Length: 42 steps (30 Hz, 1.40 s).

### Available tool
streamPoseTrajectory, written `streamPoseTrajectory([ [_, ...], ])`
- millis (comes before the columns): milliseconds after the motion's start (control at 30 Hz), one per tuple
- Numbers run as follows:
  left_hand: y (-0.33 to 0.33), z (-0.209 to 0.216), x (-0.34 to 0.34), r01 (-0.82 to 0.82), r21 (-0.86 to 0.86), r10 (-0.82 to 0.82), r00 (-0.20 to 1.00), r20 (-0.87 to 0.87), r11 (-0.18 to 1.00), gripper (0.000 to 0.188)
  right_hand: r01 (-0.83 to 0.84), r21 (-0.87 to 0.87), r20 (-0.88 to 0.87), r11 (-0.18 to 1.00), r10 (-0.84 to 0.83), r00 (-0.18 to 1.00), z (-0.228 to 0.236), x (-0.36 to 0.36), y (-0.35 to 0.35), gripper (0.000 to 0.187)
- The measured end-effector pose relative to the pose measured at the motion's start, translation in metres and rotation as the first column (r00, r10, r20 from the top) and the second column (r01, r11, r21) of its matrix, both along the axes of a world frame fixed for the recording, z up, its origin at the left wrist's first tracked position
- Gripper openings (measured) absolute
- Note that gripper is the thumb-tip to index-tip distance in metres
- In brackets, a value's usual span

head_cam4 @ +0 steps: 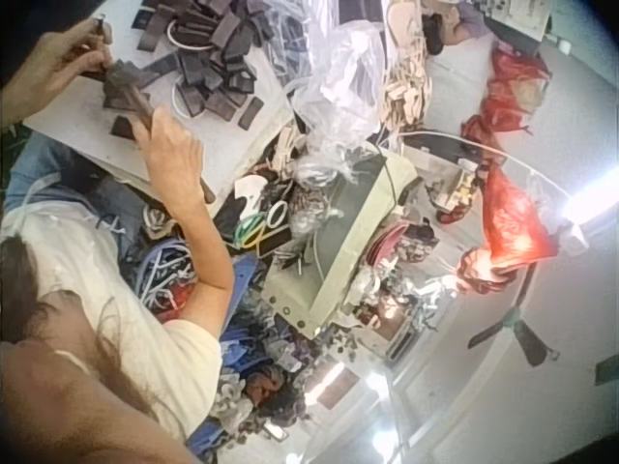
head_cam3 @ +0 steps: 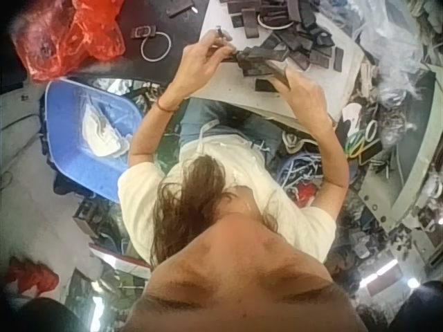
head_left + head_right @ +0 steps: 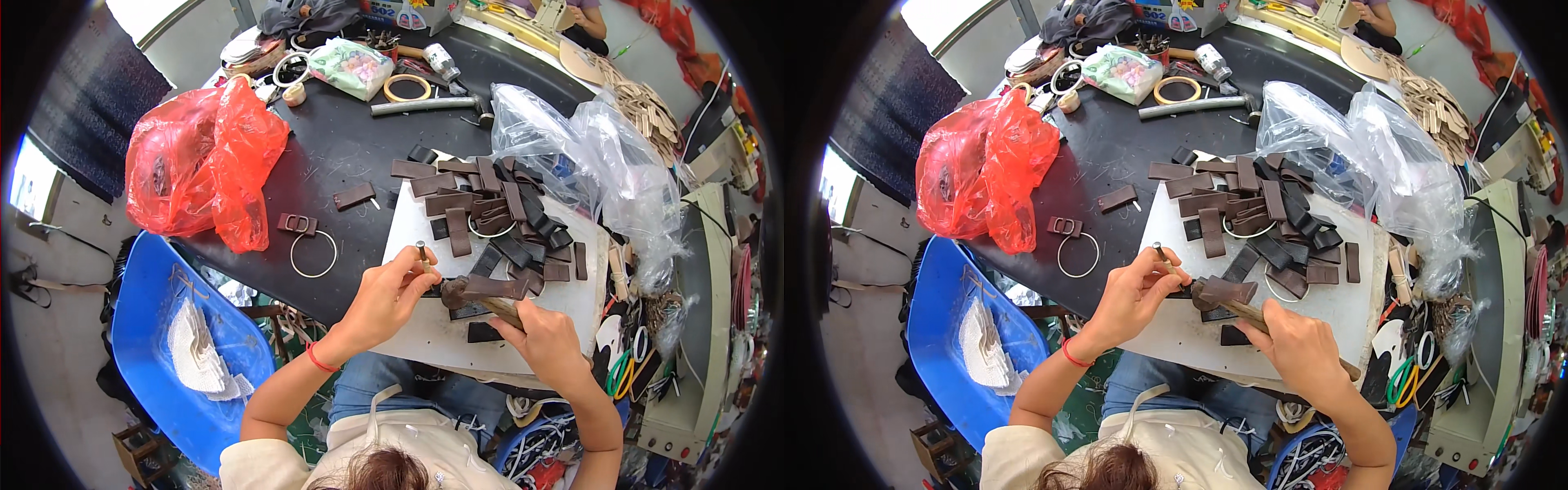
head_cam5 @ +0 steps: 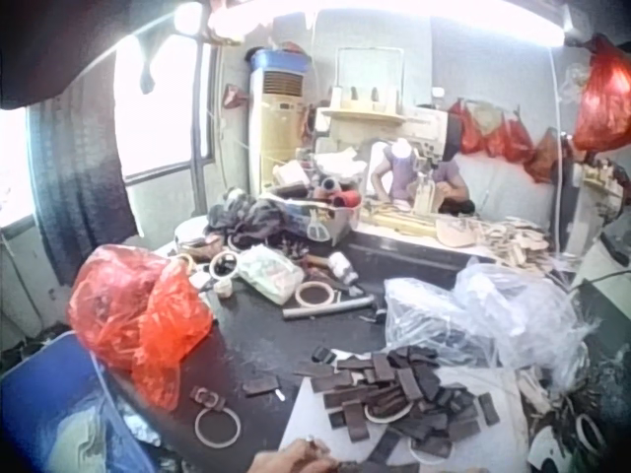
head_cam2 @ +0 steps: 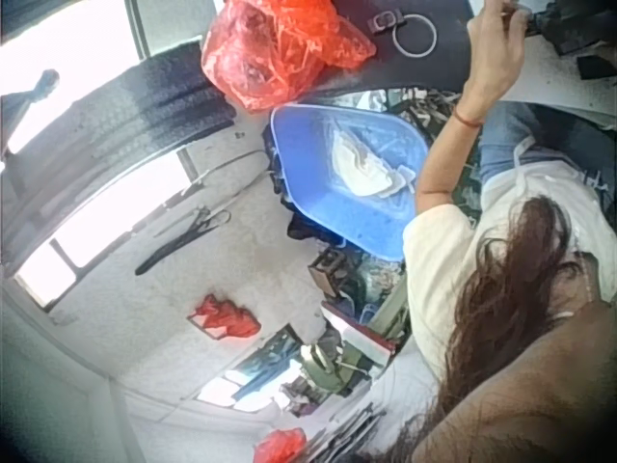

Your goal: The person assembles leather buckles by placing metal prongs onto rectangular leather pieces and striking them with a hammer. The person repeatedly picks up leather pieces, aligns the metal prongs, and uses a hammer to secure them, moving finished items to a pile on the table.

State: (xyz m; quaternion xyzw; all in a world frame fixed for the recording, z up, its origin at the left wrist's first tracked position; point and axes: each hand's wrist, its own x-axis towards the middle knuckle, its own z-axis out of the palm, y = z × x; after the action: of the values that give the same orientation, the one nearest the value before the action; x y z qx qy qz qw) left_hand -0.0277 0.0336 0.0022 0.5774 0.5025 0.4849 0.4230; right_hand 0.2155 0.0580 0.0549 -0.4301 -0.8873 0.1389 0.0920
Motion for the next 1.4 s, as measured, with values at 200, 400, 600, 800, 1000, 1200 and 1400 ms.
streamPoseTrajectory([
  [200,-0.002,0.000,0.002,0.001,0.046,0.001,0.998,-0.055,0.999,0.010,0.040,-0.073,-0.084,0.997,-0.046,0.995,0.000,0.006,0.002,0.037],
  [400,-0.012,0.000,0.011,0.044,0.224,0.058,0.901,-0.430,0.974,0.015,0.369,-0.335,-0.602,0.867,-0.498,0.625,0.071,0.005,-0.001,0.025],
  [600,0.001,-0.010,0.011,-0.036,0.196,0.115,0.905,-0.409,0.980,0.022,0.017,0.077,-0.140,0.997,-0.006,0.990,0.053,-0.016,0.011,0.032],
  [800,-0.003,0.016,0.010,0.005,-0.297,0.051,0.982,0.180,0.955,0.024,0.125,-0.023,-0.119,0.992,-0.127,0.985,0.016,0.024,-0.010,0.033],
  [1000,0.072,0.006,0.001,-0.004,0.248,0.101,0.920,-0.378,0.969,0.031,0.191,-0.115,-0.211,0.975,-0.211,0.954,0.008,0.033,-0.026,0.027],
  [1200,0.069,0.010,-0.002,0.097,0.146,-0.009,0.859,-0.512,0.984,0.031,0.223,-0.126,-0.257,0.967,-0.249,0.934,0.002,0.040,-0.026,0.022],
  [1400,0.001,0.019,-0.015,-0.003,-0.046,-0.019,0.874,-0.486,0.999,0.023,0.260,-0.234,-0.225,0.937,-0.312,0.923,0.010,0.032,-0.018,0.024],
])
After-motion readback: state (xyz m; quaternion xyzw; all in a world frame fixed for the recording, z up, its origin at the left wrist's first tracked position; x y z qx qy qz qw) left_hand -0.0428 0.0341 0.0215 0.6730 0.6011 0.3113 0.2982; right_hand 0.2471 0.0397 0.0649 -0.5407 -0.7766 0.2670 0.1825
